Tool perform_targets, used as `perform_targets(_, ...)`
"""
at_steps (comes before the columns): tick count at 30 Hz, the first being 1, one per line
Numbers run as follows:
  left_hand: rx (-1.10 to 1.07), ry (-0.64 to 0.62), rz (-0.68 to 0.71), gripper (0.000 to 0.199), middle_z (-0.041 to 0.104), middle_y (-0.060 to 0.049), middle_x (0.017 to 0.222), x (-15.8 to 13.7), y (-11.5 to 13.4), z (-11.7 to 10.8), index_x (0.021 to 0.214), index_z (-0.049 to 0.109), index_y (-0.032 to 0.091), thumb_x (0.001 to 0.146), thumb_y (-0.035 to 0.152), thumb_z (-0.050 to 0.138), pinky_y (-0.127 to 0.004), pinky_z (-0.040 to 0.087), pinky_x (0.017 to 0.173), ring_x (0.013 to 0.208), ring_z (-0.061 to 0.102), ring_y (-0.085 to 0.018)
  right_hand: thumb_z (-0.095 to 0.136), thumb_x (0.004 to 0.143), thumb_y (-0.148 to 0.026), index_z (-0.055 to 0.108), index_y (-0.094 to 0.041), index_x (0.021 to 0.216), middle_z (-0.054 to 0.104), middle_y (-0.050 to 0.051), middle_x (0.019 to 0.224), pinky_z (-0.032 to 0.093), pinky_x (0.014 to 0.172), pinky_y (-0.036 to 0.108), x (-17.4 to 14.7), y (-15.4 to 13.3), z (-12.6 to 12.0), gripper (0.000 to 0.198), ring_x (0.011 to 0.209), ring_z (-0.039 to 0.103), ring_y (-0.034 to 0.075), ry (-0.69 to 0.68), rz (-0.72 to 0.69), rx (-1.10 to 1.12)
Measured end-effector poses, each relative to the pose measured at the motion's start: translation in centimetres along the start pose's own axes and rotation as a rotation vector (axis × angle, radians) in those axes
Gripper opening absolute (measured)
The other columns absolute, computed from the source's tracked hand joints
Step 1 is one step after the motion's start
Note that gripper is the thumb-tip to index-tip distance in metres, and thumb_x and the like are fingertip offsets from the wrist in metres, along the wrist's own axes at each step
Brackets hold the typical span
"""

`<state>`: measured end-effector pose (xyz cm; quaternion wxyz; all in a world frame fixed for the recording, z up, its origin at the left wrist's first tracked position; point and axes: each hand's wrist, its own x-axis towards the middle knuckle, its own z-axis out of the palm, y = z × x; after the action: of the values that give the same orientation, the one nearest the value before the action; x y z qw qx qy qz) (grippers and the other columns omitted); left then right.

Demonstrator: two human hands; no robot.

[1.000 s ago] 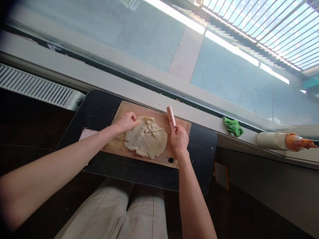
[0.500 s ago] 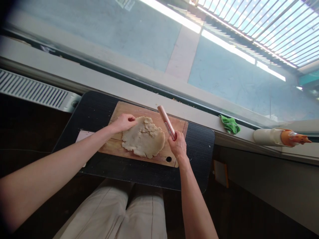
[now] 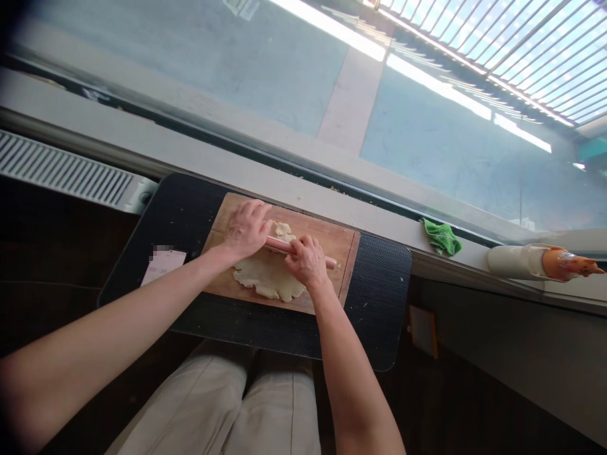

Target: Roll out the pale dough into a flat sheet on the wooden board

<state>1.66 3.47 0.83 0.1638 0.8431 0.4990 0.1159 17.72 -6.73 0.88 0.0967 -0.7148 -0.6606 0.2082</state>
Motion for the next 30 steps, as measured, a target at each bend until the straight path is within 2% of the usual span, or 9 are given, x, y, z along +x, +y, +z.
perform_targets(3,0.042,-0.064,0.041,0.053,0.041,-0.013,0.146,-1.5,-1.1,2.3,0.138,0.042,0.016,0.090,0.037,0.035,-0.049,0.016,0.114,0.138,0.029,-0.028,0.048,0.089,-0.032,0.062,-0.021,0.096,0.057,0.005,0.097,0.039,0.084,0.030,0.4,-0.5,1.4,0.020,0.094,0.050,0.020,0.113,0.165,-0.002)
perform_targets(5,0.038,-0.048,0.054,0.055,0.037,-0.012,0.149,-2.3,-1.4,3.2,0.140,0.040,0.015,0.091,0.039,0.034,-0.048,0.012,0.115,0.140,0.026,-0.027,0.039,0.093,-0.031,0.061,-0.019,0.093,0.057,0.007,0.095,0.038,0.084,0.032,0.5,-0.7,2.1,0.024,0.093,0.050,0.020,0.195,0.280,-0.049)
perform_targets(7,0.027,-0.018,0.048,0.056,0.037,-0.013,0.149,-2.2,-1.5,3.6,0.140,0.040,0.014,0.091,0.040,0.034,-0.049,0.010,0.116,0.140,0.027,-0.027,0.036,0.093,-0.028,0.060,-0.019,0.090,0.057,0.008,0.093,0.037,0.083,0.033,0.9,-0.8,2.5,0.026,0.092,0.049,0.022,0.203,0.318,-0.106)
perform_targets(10,0.020,-0.007,-0.002,0.055,0.039,-0.013,0.148,-0.1,-1.2,3.9,0.140,0.041,0.015,0.090,0.038,0.034,-0.051,0.010,0.115,0.139,0.029,-0.027,0.038,0.092,-0.028,0.059,-0.019,0.091,0.057,0.010,0.097,0.036,0.083,0.036,2.9,-0.4,2.3,0.023,0.096,0.047,0.024,0.179,0.284,-0.155)
perform_targets(14,0.042,-0.030,-0.084,0.058,0.035,-0.013,0.150,2.9,-0.8,4.0,0.142,0.037,0.013,0.090,0.039,0.035,-0.052,0.009,0.114,0.141,0.026,-0.028,0.039,0.091,-0.027,0.058,-0.019,0.095,0.056,0.009,0.101,0.035,0.086,0.037,6.1,0.8,1.3,0.021,0.098,0.045,0.025,0.211,0.258,-0.175)
perform_targets(16,0.051,-0.034,-0.077,0.059,0.034,-0.013,0.151,2.7,-0.8,3.9,0.142,0.037,0.013,0.090,0.040,0.035,-0.052,0.009,0.114,0.141,0.025,-0.028,0.038,0.091,-0.025,0.058,-0.019,0.098,0.055,0.009,0.103,0.035,0.087,0.037,6.2,1.0,1.2,0.022,0.098,0.045,0.025,0.217,0.259,-0.173)
perform_targets(22,0.024,-0.029,0.021,0.054,0.038,-0.011,0.149,-1.3,-0.9,3.5,0.141,0.041,0.019,0.089,0.035,0.035,-0.052,0.011,0.115,0.138,0.031,-0.027,0.038,0.090,-0.024,0.055,-0.019,0.113,0.053,0.010,0.107,0.035,0.088,0.037,3.0,0.1,2.0,0.029,0.099,0.045,0.024,0.116,0.185,-0.163)
perform_targets(26,0.044,-0.042,-0.020,0.054,0.036,-0.011,0.150,0.8,-1.0,3.4,0.141,0.041,0.020,0.089,0.034,0.037,-0.053,0.010,0.114,0.140,0.029,-0.028,0.038,0.088,-0.021,0.056,-0.019,0.112,0.054,0.010,0.104,0.037,0.088,0.036,4.9,0.7,1.7,0.029,0.100,0.046,0.024,0.111,0.184,-0.150)
perform_targets(30,0.053,-0.050,-0.044,0.059,0.031,-0.012,0.152,3.0,-1.0,3.2,0.143,0.036,0.017,0.088,0.035,0.039,-0.054,0.008,0.114,0.141,0.025,-0.029,0.039,0.087,-0.021,0.051,-0.019,0.121,0.053,0.010,0.118,0.035,0.093,0.038,7.0,1.2,1.2,0.036,0.108,0.046,0.026,0.169,0.210,-0.154)
